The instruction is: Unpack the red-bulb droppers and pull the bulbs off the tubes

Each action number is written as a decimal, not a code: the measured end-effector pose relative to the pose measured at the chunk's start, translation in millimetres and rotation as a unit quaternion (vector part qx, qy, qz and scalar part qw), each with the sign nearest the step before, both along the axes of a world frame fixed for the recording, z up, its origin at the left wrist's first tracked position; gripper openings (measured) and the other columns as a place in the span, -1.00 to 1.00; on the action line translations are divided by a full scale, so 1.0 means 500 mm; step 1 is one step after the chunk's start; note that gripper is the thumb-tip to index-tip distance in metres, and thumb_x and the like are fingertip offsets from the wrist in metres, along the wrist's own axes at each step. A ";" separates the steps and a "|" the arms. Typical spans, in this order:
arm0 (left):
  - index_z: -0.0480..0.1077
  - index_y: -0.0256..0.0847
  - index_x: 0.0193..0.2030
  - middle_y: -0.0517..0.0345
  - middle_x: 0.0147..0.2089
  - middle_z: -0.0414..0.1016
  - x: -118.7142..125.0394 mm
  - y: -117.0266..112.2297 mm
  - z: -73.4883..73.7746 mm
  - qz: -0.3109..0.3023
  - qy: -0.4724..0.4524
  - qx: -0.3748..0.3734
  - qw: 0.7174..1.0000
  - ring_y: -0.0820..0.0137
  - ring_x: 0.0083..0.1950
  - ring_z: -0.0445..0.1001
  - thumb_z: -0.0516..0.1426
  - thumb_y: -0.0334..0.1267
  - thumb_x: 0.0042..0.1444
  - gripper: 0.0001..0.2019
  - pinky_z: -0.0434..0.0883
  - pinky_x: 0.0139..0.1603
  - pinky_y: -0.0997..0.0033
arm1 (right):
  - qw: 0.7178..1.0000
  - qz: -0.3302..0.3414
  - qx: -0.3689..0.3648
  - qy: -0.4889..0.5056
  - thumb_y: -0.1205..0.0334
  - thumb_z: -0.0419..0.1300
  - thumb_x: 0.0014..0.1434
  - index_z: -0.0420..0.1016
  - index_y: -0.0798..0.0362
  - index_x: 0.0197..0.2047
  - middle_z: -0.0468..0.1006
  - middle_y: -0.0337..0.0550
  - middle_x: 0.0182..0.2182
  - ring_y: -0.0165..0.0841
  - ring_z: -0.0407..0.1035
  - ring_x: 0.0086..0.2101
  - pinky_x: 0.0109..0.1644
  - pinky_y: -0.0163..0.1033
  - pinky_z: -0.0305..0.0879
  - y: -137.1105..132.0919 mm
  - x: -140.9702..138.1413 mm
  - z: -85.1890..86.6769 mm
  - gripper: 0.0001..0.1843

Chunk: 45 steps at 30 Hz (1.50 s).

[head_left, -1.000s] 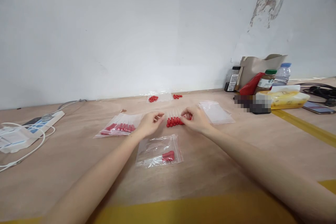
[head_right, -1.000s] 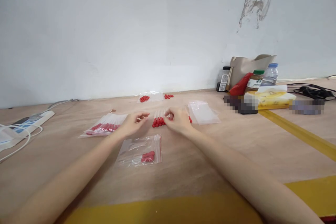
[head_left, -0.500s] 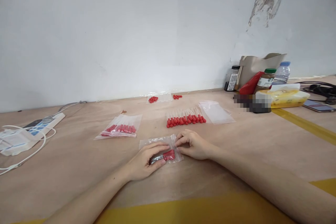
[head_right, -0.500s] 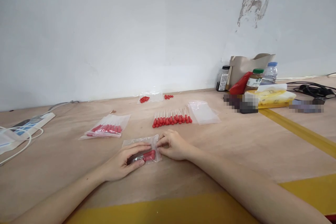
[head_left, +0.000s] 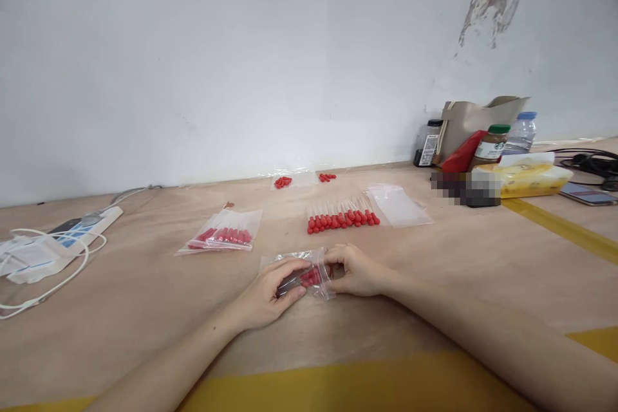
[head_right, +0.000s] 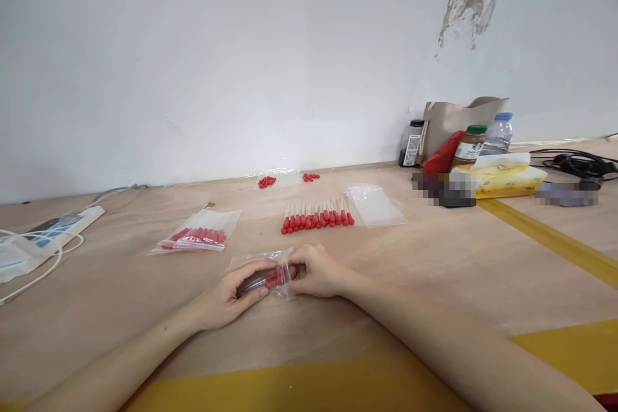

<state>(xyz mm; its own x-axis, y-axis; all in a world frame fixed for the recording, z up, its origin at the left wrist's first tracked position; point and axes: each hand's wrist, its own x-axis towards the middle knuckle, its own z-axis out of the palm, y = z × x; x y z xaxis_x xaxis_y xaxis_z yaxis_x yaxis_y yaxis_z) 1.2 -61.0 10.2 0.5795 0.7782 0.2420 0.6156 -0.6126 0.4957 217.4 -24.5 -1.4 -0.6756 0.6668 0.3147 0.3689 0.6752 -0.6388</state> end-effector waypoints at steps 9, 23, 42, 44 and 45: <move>0.16 -0.05 0.13 0.14 0.12 0.29 -0.005 0.000 0.001 0.007 0.014 -0.040 0.999 0.32 0.08 0.28 -0.11 -0.15 0.19 -0.63 0.24 0.09 0.30 | 0.997 -0.023 -0.040 0.061 0.22 0.22 -0.10 0.38 0.08 -0.39 0.42 -0.29 -0.48 -0.50 0.26 -0.47 -0.40 -0.41 0.19 -0.011 -0.004 -0.004 -0.83; 0.06 -0.02 0.21 0.12 0.22 0.15 -0.013 0.002 -0.007 -0.011 0.042 -0.034 0.998 0.28 0.19 0.16 -0.02 -0.14 0.14 -0.53 0.16 0.18 0.19 | 0.948 0.009 -0.285 0.144 0.25 0.31 -0.20 0.39 0.12 -0.29 0.48 -0.26 -0.47 -0.53 0.31 -0.51 -0.42 -0.38 0.26 0.021 0.034 -0.005 -0.66; 0.16 0.11 0.14 0.20 0.31 -0.07 -0.011 -0.009 0.002 -0.049 0.121 -0.012 0.991 0.22 0.31 -0.13 -0.06 -0.12 0.17 -0.62 0.00 0.23 0.07 | 0.895 -0.109 -0.280 0.330 0.23 0.28 -0.08 0.47 0.05 -0.18 0.56 -0.16 -0.36 -0.42 0.44 -0.32 -0.16 -0.27 0.37 0.122 0.186 0.125 -0.68; 0.26 0.05 0.08 0.16 0.28 0.00 -0.014 -0.002 0.009 -0.009 0.067 0.032 0.997 0.20 0.29 -0.10 -0.01 -0.12 0.13 -0.65 0.02 0.22 0.07 | 0.915 -0.106 -0.195 0.336 0.20 0.25 -0.05 0.46 0.03 -0.16 0.56 -0.17 -0.31 -0.38 0.43 -0.25 -0.09 -0.19 0.34 0.129 0.148 0.130 -0.67; 0.31 0.02 0.04 0.14 0.25 0.05 -0.017 0.005 0.014 0.029 0.029 0.056 0.998 0.19 0.28 -0.05 0.01 -0.13 0.12 -0.67 0.04 0.21 0.07 | 0.931 -0.104 -0.144 0.319 0.20 0.23 -0.03 0.44 0.03 -0.12 0.55 -0.16 -0.28 -0.36 0.42 -0.22 -0.07 -0.16 0.32 0.132 0.122 0.128 -0.65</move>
